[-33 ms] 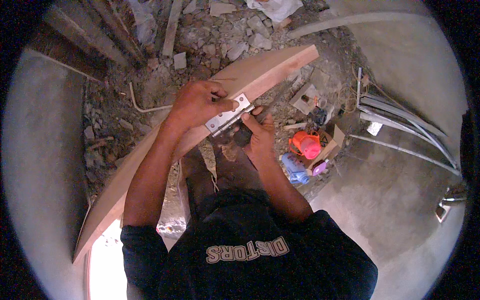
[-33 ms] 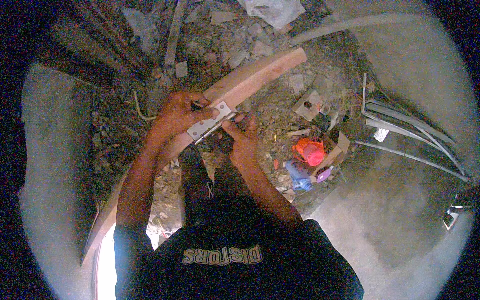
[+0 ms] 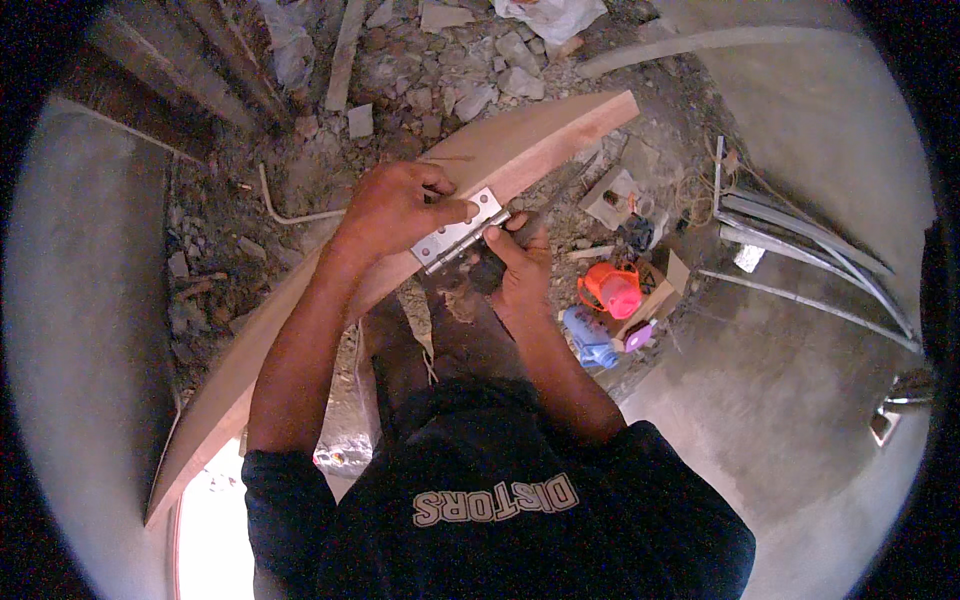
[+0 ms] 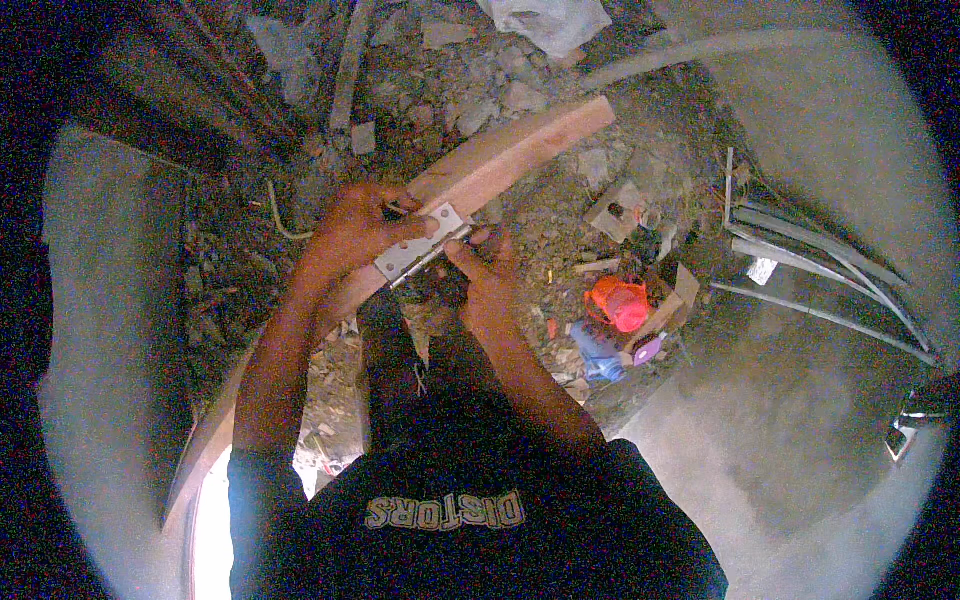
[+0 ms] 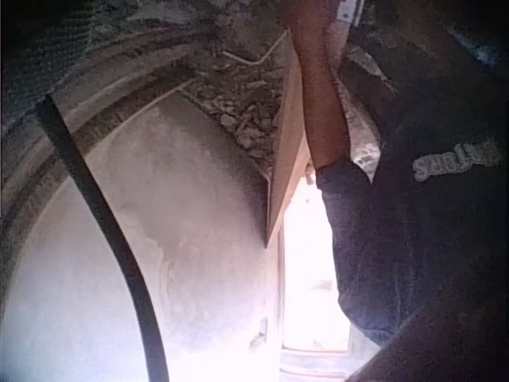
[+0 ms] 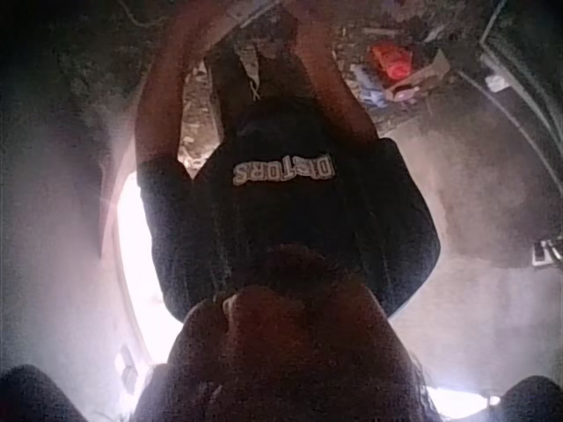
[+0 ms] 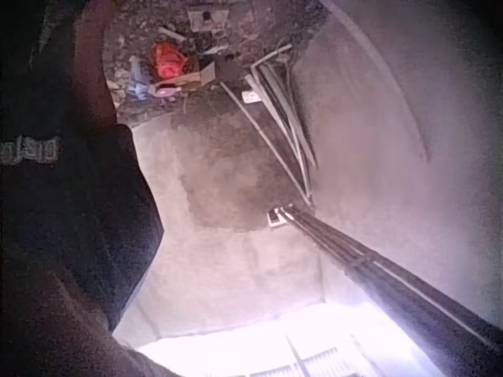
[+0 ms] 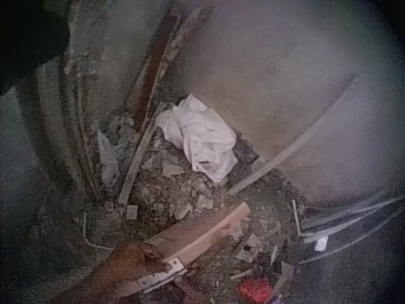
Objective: The person marks a wooden door with a metal hinge using a chisel, then uses a hammer to drive the hinge into place. The person works in a cluttered construction area with debris on the floor.
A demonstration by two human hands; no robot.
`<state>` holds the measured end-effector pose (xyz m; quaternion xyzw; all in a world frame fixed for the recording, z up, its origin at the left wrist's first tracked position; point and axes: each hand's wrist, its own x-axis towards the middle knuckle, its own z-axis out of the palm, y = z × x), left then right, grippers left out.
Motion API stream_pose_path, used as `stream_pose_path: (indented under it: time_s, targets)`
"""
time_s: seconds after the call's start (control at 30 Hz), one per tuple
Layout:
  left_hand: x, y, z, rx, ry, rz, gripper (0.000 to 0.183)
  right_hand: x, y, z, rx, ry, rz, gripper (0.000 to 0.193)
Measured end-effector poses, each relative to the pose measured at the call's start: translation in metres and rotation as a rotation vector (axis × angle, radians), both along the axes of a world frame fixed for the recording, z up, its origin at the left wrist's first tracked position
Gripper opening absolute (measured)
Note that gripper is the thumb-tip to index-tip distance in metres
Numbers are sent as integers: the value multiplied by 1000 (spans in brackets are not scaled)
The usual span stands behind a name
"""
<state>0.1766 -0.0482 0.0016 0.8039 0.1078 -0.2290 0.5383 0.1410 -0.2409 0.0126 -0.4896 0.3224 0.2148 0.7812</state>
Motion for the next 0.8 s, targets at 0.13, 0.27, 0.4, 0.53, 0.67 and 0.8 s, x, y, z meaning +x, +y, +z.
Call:
stream_pose_path:
  time_s: [0.13,0.27,0.4,0.53,0.67,0.8]
  targets:
    - [3,1,6,10,51,-46,42,6,3,12,-66,12,-4,28]
    - [8,3,0,-25,66,-60,41,7,-6,-2,-260,-116,106,27]
    - [9,3,4,-34,86,-30,42,10,-2,5,-256,-110,111,27]
    - [11,5,1,-61,150,-75,43,10,-13,2,-301,-75,196,30]
    - [9,4,0,-50,96,-58,41,16,-11,6,-177,-43,164,31]
    - [8,2,10,-35,63,-64,41,19,-6,8,-92,-36,126,31]
